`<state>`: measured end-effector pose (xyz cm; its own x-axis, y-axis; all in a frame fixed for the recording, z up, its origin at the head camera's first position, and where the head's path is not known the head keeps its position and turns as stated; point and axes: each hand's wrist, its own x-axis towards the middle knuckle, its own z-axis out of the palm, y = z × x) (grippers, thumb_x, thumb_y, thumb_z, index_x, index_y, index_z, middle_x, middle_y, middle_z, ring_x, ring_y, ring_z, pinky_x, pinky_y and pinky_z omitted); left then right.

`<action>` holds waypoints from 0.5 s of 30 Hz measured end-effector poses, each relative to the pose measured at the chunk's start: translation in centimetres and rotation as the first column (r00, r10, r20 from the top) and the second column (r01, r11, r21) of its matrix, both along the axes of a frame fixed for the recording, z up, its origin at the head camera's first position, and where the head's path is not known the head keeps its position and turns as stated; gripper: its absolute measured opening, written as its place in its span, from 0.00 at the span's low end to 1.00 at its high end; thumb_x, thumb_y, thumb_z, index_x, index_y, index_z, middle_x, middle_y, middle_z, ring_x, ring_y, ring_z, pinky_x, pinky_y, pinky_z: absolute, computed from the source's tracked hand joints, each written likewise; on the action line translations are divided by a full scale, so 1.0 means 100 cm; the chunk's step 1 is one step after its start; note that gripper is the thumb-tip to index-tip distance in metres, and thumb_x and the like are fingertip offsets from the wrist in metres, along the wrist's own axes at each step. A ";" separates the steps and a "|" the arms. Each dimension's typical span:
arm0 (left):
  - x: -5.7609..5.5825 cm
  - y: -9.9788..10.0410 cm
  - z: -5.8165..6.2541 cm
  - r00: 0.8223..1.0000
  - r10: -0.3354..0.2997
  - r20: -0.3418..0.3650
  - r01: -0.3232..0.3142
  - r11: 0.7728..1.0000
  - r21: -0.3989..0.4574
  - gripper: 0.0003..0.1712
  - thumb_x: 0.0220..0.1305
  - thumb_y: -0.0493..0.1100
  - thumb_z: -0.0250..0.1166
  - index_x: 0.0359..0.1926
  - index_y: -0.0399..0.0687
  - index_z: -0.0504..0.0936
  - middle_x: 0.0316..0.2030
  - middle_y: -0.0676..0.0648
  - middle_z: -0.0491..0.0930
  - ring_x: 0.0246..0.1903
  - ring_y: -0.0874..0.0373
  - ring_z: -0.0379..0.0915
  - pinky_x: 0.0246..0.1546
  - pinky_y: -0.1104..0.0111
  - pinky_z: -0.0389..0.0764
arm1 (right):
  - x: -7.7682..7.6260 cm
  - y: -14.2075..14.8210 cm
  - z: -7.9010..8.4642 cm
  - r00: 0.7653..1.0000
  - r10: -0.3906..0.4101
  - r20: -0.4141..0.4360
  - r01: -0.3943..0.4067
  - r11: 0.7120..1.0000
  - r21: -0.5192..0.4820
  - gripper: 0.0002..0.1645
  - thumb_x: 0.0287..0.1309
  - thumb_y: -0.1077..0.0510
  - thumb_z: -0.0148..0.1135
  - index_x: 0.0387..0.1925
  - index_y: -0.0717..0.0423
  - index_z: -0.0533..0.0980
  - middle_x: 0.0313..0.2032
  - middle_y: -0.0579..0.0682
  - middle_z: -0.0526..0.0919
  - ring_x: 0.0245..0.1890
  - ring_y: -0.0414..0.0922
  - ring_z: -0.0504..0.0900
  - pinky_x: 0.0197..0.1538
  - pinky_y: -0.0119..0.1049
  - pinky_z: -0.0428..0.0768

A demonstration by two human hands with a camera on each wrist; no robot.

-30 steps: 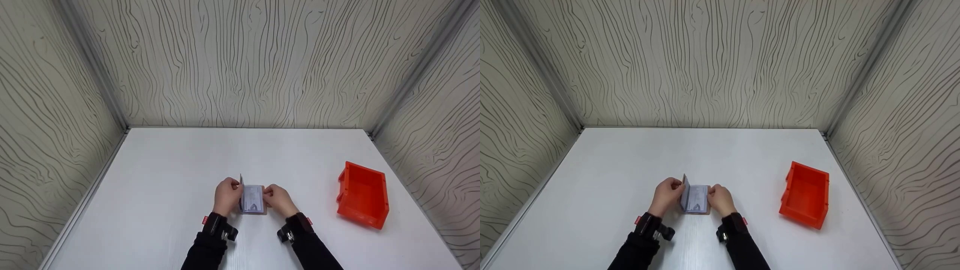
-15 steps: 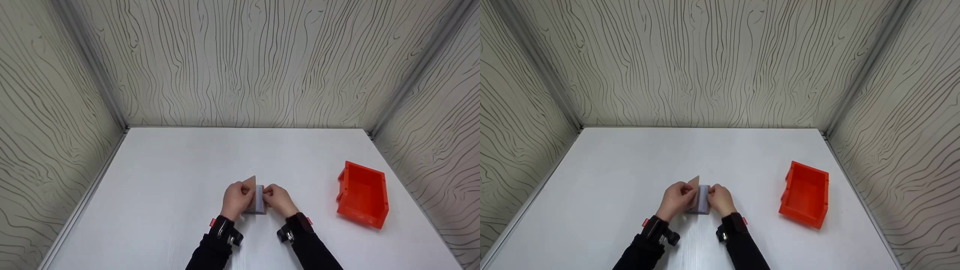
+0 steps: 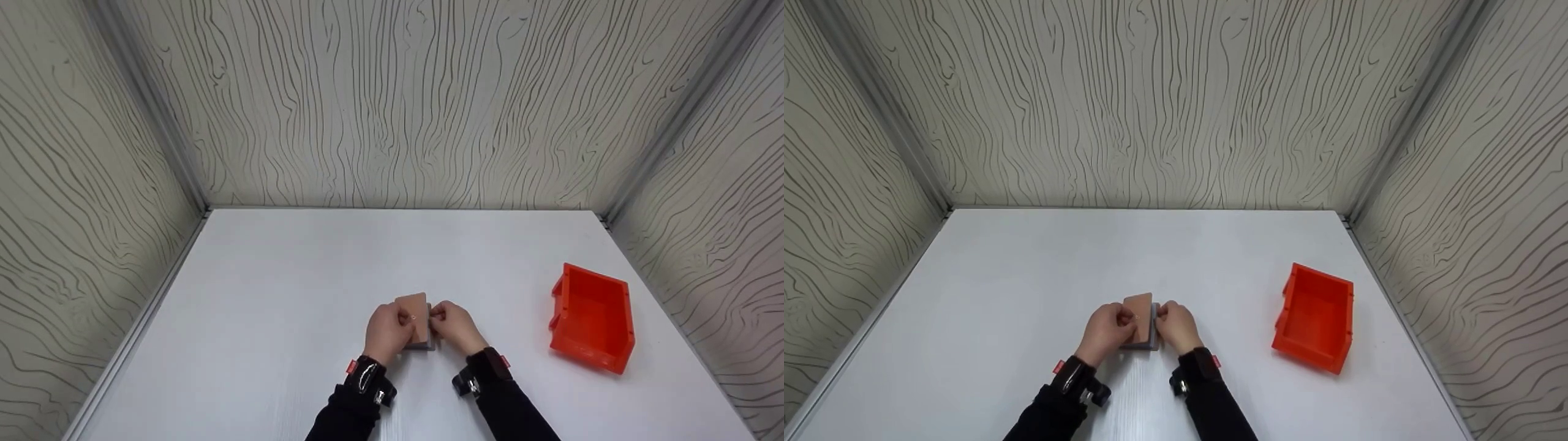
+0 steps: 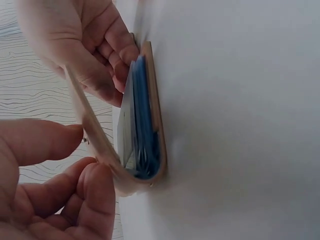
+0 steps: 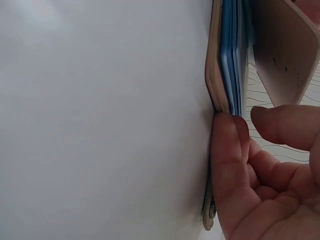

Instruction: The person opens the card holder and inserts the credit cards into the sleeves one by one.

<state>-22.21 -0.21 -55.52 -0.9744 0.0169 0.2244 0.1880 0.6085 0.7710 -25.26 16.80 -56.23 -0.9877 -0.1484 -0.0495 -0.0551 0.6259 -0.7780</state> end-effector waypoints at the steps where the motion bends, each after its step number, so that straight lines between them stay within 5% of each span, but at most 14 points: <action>1: 0.000 0.000 0.000 1.000 0.002 -0.001 -0.002 1.000 -0.007 0.08 0.48 0.32 0.68 0.23 0.46 0.78 0.21 0.55 0.73 0.23 0.61 0.68 0.26 0.67 0.71 | 0.000 0.000 0.000 1.000 0.000 0.001 0.000 1.000 0.001 0.06 0.59 0.67 0.60 0.39 0.67 0.77 0.29 0.50 0.79 0.25 0.41 0.78 0.30 0.34 0.77; 15: 0.000 0.004 -0.006 1.000 0.013 -0.026 -0.014 0.998 -0.058 0.07 0.55 0.32 0.67 0.22 0.43 0.80 0.19 0.54 0.72 0.22 0.60 0.66 0.25 0.66 0.70 | 0.001 0.001 -0.001 1.000 0.008 -0.022 -0.008 1.000 -0.002 0.06 0.57 0.68 0.61 0.37 0.67 0.77 0.28 0.50 0.80 0.26 0.43 0.78 0.31 0.36 0.78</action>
